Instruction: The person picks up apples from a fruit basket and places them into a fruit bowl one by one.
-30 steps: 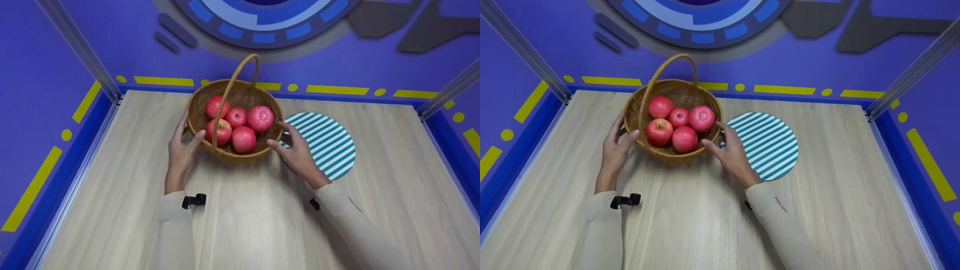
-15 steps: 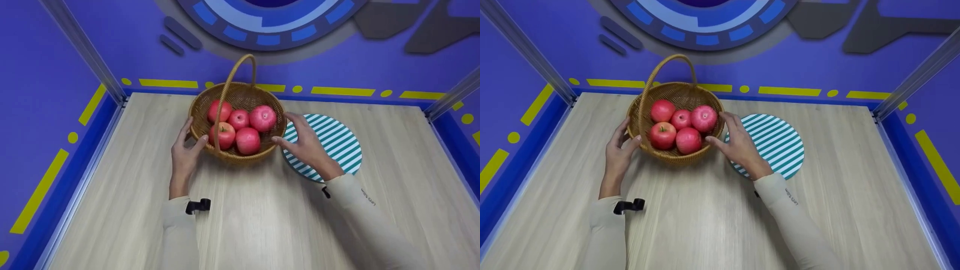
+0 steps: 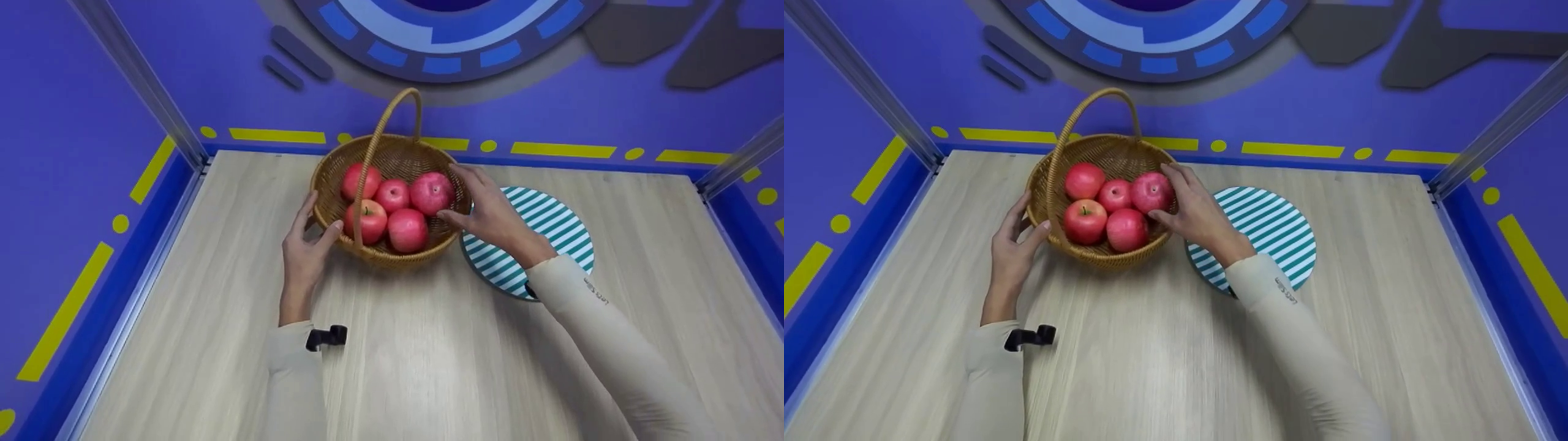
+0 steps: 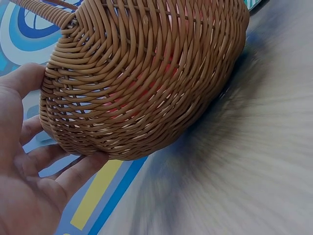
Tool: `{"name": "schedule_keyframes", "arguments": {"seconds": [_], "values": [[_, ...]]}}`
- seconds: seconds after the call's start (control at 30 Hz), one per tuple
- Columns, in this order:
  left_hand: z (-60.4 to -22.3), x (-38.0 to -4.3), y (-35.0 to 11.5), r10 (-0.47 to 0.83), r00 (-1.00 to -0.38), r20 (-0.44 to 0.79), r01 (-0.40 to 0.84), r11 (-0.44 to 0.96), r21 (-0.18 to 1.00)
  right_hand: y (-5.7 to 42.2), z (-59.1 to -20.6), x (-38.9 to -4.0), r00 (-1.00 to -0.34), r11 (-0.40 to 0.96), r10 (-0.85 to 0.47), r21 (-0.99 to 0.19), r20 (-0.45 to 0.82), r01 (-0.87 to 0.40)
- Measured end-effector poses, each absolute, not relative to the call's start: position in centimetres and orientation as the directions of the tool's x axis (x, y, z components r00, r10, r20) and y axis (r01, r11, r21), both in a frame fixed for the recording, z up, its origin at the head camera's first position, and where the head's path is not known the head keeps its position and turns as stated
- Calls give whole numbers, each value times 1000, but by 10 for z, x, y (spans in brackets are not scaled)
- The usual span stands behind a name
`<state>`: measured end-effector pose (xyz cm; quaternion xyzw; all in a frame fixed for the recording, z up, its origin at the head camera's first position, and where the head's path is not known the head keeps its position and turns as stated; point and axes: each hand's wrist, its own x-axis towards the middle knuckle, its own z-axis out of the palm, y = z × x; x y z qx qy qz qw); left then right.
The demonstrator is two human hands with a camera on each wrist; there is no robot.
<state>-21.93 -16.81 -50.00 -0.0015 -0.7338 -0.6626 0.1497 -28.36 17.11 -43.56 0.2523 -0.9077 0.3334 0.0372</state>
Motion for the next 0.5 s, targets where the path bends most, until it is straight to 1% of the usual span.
{"name": "schedule_keyframes", "arguments": {"seconds": [0.23, 0.5], "values": [[-501, -220, -167, -194, -955, 226, 205, 120, 971, 165, -431, -294, -877, 693, -449, -553, 171, -463], [-501, -221, -169, -197, -954, 226, 207, 114, 972, 156, -429, -304, -850, 712, -516, -500, 106, -494]]}}
